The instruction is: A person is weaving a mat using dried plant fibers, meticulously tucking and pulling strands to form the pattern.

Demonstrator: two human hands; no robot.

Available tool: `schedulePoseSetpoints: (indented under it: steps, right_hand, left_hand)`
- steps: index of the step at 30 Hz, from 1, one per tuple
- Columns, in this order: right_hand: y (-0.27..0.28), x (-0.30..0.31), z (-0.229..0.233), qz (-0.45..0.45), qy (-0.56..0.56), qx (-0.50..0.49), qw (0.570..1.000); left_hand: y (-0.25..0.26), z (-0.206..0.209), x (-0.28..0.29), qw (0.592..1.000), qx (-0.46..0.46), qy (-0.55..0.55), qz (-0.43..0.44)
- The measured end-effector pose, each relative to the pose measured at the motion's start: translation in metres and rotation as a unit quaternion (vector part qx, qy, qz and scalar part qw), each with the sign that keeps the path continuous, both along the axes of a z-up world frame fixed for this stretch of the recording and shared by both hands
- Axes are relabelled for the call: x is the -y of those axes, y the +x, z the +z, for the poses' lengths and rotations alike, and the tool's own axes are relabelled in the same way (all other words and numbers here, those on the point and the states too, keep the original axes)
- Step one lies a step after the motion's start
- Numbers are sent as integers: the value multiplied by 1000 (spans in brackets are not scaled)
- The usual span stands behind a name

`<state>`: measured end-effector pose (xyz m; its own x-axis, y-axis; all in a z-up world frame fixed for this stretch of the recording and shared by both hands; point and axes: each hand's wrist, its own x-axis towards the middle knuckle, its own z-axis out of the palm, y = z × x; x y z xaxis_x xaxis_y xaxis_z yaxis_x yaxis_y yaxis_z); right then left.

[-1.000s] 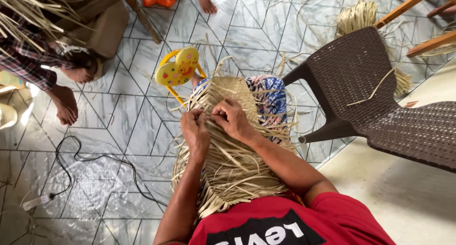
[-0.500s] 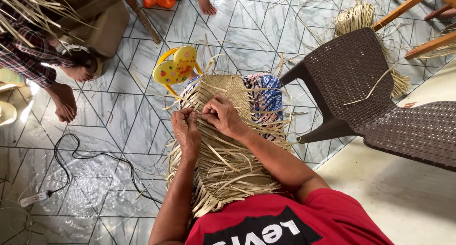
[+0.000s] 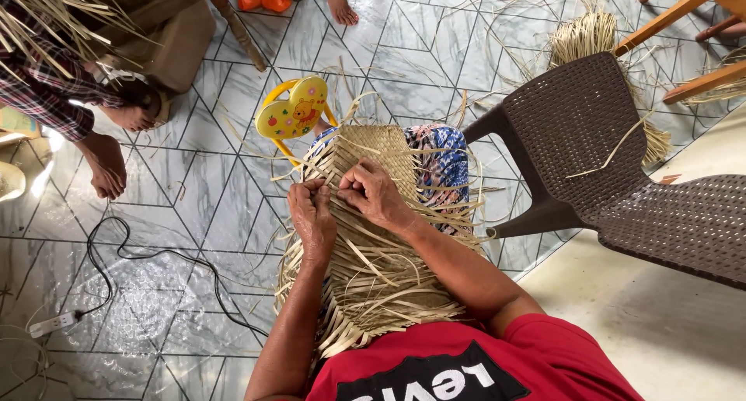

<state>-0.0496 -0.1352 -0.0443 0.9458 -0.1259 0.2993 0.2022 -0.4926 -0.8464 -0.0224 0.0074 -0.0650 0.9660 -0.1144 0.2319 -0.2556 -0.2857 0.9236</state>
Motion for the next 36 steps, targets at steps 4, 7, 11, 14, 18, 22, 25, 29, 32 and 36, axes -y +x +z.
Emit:
schedulePoseSetpoints:
  steps: [4, 7, 11, 14, 18, 22, 25, 29, 32, 36]
  right_hand:
    - [1, 1, 3, 9, -8, -2, 1000]
    - [2, 1, 1, 5, -7, -3, 1000]
    - [1, 1, 2, 1, -5, -8, 1000]
    - [2, 2, 5, 2, -5, -8, 1000]
    - [1, 2, 4, 1, -10, -8, 1000]
    - [0, 0, 6, 1, -6, -4, 1000]
    - [2, 1, 5, -3, 1, -10, 1000]
    - [1, 1, -2, -7, -8, -17, 1000]
    - [1, 1, -1, -11, -10, -24, 1000]
    - [2, 0, 4, -9, 3, -1, 1000]
  left_hand:
    - [1, 4, 0, 1000, -5, -10, 1]
    - [2, 5, 1, 1000, -6, -10, -4]
    - [1, 4, 0, 1000, -12, -2, -8]
    - [2, 8, 1, 1000, -13, -8, -11]
    - [1, 9, 0, 1000, -13, -4, -13]
    - [0, 16, 2, 1000, -22, -14, -13]
    - [1, 15, 2, 1000, -21, -12, -15]
    - [1, 12, 2, 1000, -18, -9, -12]
    - [1, 10, 2, 1000, -19, -12, -11]
    - [2, 18, 0, 996, -80, -16, -18]
